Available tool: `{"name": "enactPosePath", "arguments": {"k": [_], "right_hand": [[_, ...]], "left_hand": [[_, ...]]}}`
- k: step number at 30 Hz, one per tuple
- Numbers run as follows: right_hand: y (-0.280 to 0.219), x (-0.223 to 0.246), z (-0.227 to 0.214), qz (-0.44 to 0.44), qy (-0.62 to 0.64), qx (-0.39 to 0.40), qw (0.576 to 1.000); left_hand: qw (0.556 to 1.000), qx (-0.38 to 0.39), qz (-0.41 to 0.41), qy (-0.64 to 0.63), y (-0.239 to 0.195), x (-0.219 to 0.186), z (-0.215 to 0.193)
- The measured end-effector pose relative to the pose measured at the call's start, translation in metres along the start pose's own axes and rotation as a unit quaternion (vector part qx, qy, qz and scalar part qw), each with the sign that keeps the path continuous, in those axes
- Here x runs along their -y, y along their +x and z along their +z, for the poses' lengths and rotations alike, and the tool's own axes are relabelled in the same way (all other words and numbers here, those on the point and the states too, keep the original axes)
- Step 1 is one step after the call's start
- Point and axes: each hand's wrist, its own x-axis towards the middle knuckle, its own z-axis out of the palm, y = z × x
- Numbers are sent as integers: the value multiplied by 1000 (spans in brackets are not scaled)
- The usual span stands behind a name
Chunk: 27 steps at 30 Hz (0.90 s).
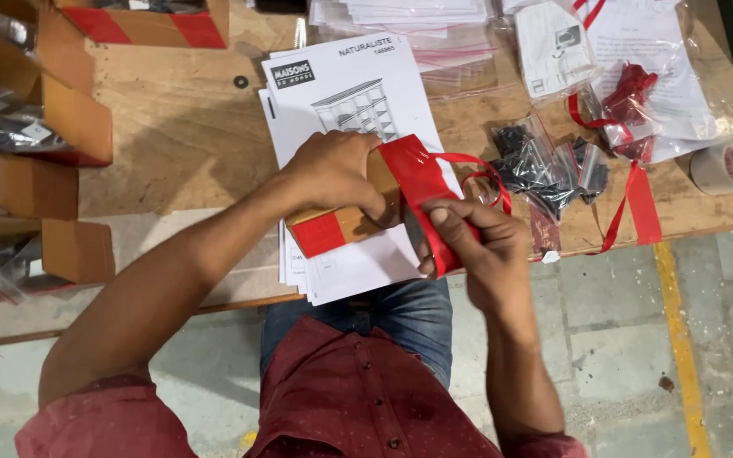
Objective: Packing small boxes with items and sealing them with red adhesive tape.
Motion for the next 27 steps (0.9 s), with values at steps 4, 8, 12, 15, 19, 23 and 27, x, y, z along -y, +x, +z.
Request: {"name": "enactPosePath", "arguments": {"k": [4, 8, 12, 15, 19, 23, 27], "right_hand": [[19, 18, 3, -1, -25, 56, 998], [40, 15, 5, 16, -18, 88, 996], [52, 19, 13, 38, -9, 80, 996], [64, 22, 16, 42, -29, 76, 996], [76, 23, 21, 36, -35, 80, 996], [82, 29, 26, 25, -27, 106, 994], [80, 34, 30, 30, -26, 114, 993]], "left_hand": [[988, 41, -5, -145, 3, 21, 10], [970, 35, 62, -233, 13, 42, 19], [993, -33, 109, -27, 10, 35, 10], [990, -55, 122, 43, 3, 32, 24], [969, -143, 121, 162, -21, 4, 35], [975, -144, 54, 161, -10, 14, 40], [988, -131, 49, 71, -3, 23, 38]]}}
